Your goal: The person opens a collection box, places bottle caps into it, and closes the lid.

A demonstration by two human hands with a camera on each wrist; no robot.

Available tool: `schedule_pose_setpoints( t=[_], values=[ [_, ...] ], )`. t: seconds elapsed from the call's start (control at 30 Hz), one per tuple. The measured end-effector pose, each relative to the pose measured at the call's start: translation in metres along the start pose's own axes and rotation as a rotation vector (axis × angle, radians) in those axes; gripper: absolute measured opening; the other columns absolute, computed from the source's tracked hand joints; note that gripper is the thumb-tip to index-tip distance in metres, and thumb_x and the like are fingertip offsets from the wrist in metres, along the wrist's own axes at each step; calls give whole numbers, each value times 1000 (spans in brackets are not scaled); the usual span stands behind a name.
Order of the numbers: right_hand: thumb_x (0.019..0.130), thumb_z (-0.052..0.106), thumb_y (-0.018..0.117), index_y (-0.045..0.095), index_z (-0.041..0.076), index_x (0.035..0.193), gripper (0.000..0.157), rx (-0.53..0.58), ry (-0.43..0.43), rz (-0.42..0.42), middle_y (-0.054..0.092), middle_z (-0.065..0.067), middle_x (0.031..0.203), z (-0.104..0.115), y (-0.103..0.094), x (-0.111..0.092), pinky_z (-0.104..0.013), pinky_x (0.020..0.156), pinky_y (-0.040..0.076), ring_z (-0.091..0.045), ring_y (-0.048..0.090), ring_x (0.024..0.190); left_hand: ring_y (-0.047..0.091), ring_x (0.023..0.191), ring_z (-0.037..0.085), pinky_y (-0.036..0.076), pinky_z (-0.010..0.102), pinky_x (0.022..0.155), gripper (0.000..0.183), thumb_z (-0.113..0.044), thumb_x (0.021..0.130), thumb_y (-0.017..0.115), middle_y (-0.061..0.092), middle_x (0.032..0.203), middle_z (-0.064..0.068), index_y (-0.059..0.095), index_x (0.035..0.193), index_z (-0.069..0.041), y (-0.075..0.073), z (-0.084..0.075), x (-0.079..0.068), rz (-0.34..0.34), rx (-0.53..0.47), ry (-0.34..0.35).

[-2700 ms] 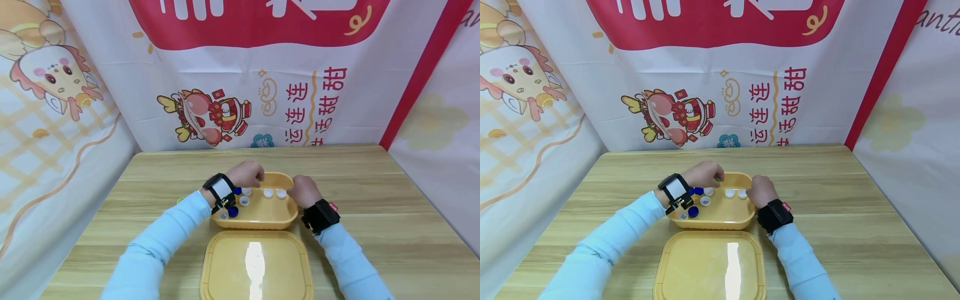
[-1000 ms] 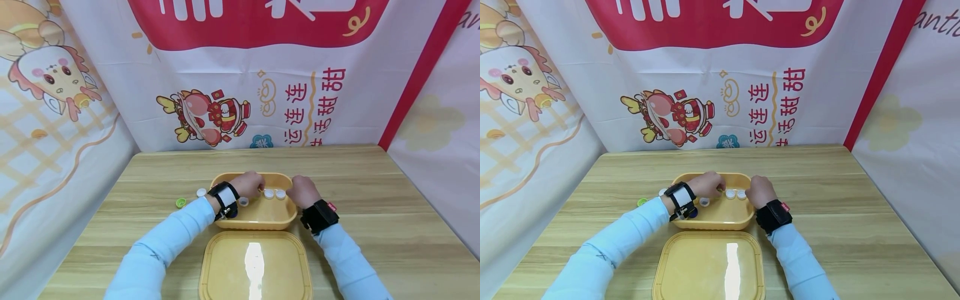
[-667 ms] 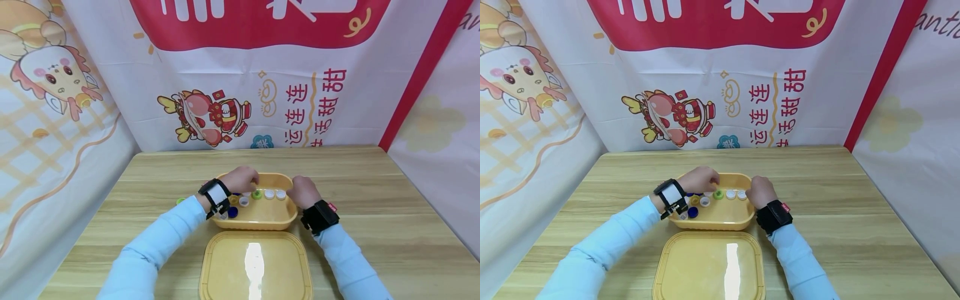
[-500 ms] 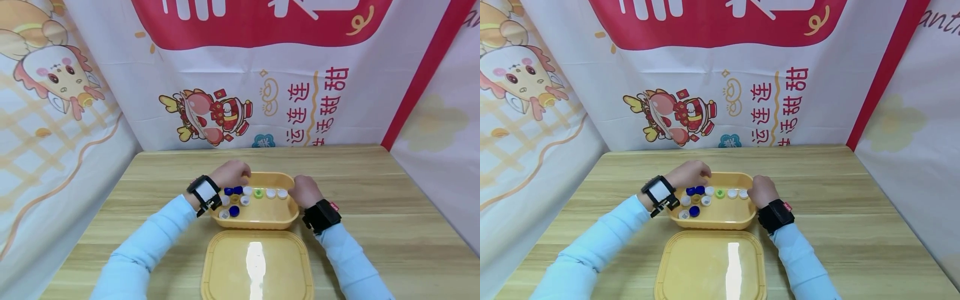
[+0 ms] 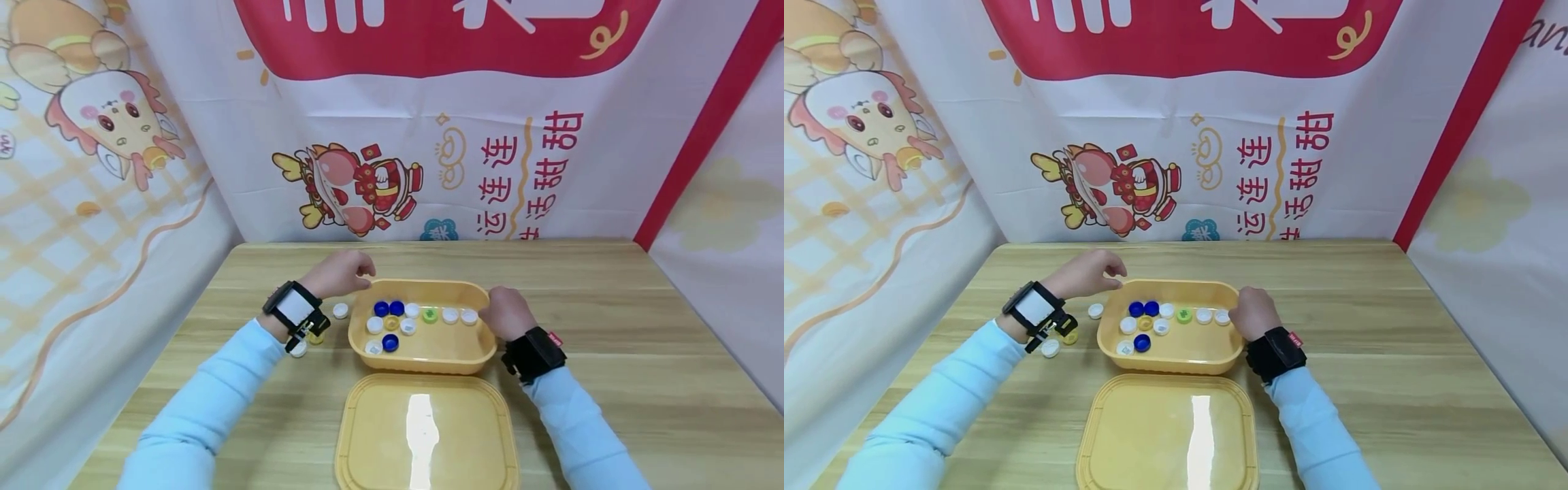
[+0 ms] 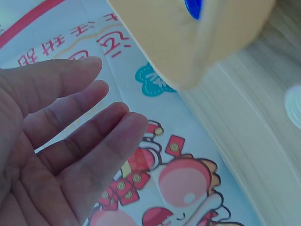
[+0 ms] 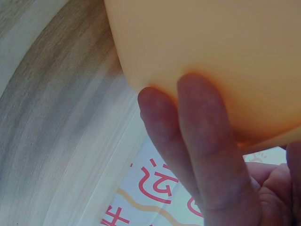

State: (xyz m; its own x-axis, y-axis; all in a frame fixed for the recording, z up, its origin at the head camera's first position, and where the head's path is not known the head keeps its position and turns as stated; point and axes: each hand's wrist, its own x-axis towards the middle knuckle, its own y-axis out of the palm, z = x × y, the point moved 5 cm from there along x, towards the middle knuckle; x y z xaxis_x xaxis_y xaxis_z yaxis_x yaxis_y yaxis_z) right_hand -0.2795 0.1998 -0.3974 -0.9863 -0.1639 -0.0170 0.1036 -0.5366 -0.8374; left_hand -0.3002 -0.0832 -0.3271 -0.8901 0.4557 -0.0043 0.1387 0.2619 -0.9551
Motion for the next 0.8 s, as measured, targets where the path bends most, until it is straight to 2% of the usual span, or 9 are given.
schedule_pose_setpoints(
  t=[0.37,0.6,0.8],
  values=[
    [87,4,59,61,-6,88,11,15,29,14,57,-13,77,1,0,0,-33,60,46,-25,54,67,59,89,23,51,38,82,15,-5,84,74,68,96,9,73,99,-5,0,39,-17,17,-29,-52],
    [87,3,59,61,-5,85,9,26,33,24,57,-12,74,1,2,-1,-31,57,46,-24,54,64,59,89,22,51,38,81,19,-7,84,75,67,94,7,72,102,-3,10,61,-22,47,-46,-115],
    [88,4,58,61,-5,86,9,26,32,23,57,-12,74,1,3,0,-31,57,46,-24,54,64,58,86,21,50,36,80,20,-9,84,75,66,91,5,72,103,-4,21,73,-25,71,-72,-148]
  ],
)
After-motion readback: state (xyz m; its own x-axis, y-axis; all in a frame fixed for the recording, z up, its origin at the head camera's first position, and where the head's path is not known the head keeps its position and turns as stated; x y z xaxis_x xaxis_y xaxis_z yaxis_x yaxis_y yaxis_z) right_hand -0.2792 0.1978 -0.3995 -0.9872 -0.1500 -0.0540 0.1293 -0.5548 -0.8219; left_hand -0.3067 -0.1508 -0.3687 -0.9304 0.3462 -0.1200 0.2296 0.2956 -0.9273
